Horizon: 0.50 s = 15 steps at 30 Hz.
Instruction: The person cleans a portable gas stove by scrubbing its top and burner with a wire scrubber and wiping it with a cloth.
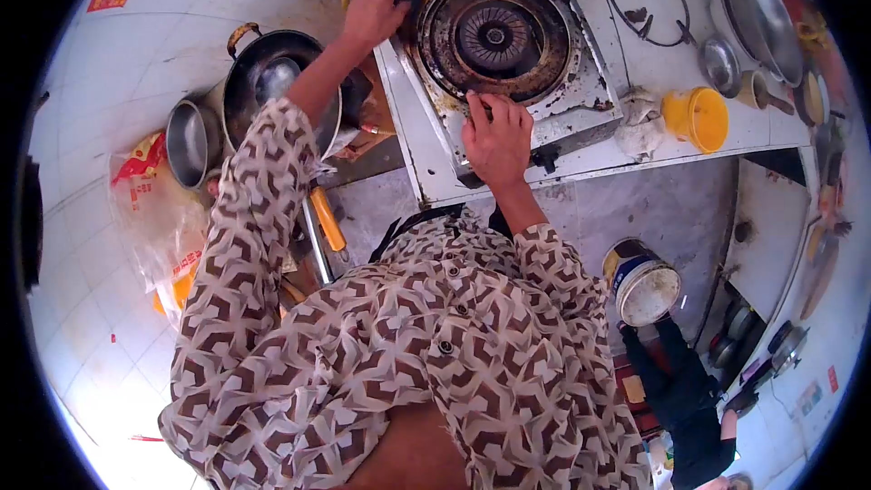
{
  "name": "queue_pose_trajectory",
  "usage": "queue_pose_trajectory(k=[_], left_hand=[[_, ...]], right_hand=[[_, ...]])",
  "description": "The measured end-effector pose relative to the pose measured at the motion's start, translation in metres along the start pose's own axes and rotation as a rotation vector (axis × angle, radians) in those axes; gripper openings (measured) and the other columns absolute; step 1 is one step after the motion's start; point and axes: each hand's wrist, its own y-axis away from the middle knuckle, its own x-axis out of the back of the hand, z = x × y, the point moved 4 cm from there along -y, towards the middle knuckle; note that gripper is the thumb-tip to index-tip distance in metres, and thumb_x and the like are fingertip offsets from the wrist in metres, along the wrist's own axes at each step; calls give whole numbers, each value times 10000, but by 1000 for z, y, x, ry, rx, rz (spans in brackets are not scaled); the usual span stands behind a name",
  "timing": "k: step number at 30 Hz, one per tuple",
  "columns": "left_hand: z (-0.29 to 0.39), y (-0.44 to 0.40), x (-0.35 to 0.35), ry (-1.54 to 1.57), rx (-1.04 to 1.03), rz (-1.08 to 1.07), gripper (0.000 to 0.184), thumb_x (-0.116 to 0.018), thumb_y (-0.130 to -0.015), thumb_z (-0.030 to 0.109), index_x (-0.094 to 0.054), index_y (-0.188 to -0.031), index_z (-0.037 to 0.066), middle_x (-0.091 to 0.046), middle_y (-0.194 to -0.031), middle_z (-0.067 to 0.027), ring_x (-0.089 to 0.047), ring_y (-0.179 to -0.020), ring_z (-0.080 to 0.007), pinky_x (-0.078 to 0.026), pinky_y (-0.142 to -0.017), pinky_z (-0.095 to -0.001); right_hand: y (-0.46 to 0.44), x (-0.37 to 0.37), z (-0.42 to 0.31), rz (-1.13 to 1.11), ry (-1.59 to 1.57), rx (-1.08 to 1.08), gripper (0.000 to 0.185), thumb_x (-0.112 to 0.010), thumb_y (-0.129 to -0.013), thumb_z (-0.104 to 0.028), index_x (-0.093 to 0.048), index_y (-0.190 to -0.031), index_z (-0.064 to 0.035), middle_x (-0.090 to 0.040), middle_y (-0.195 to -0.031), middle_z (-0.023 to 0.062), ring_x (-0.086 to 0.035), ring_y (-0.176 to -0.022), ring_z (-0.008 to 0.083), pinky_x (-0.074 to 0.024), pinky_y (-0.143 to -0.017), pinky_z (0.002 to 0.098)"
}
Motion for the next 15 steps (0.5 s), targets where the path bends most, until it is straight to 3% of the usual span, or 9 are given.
queue_pose_trajectory(k=[3, 6, 7, 10, 15], left_hand=[[0, -14, -11, -2, 0, 43, 428, -669, -784, 173, -583, -1203, 177, -564, -1085, -172, -578, -1017, -376, -518, -827, -470], [13, 28, 8, 30, 37, -131, 422, -669, -778, 161, -591, -1192, 172, -567, -1082, -171, -585, -1012, -370, -519, -834, -466], [18, 43, 18, 54, 40, -261, 455, -688, -775, 124, -578, -1216, 136, -561, -1107, -166, -573, -1063, -376, -494, -902, -434], [13, 54, 24, 83, 18, -261, 455, -681, -784, 126, -573, -1227, 137, -559, -1119, -167, -570, -1075, -377, -488, -912, -441], [-6, -12, -7, 33, -5, -19, 448, -670, -772, 136, -587, -1212, 152, -558, -1113, -171, -583, -1052, -379, -500, -887, -454]], right_hand=[[1, -1, 0, -6, -2, -7, 410, -676, -791, -171, -638, -1194, -107, -580, -1097, 62, -545, -1041, 262, -400, -931, 421], [1, -3, 0, -4, 3, -3, 417, -687, -780, -186, -633, -1186, -108, -569, -1103, 57, -538, -1048, 248, -392, -939, 418], [2, -4, 0, -3, 7, -3, 422, -693, -774, -192, -630, -1183, -109, -564, -1106, 55, -535, -1051, 241, -388, -942, 417], [2, -3, -2, 3, 32, 8, 414, -693, -771, -188, -634, -1174, -115, -564, -1101, 50, -534, -1051, 239, -388, -944, 414], [0, -4, 0, -8, 18, -6, 411, -672, -795, -177, -638, -1199, -106, -578, -1104, 67, -545, -1034, 262, -398, -937, 430]])
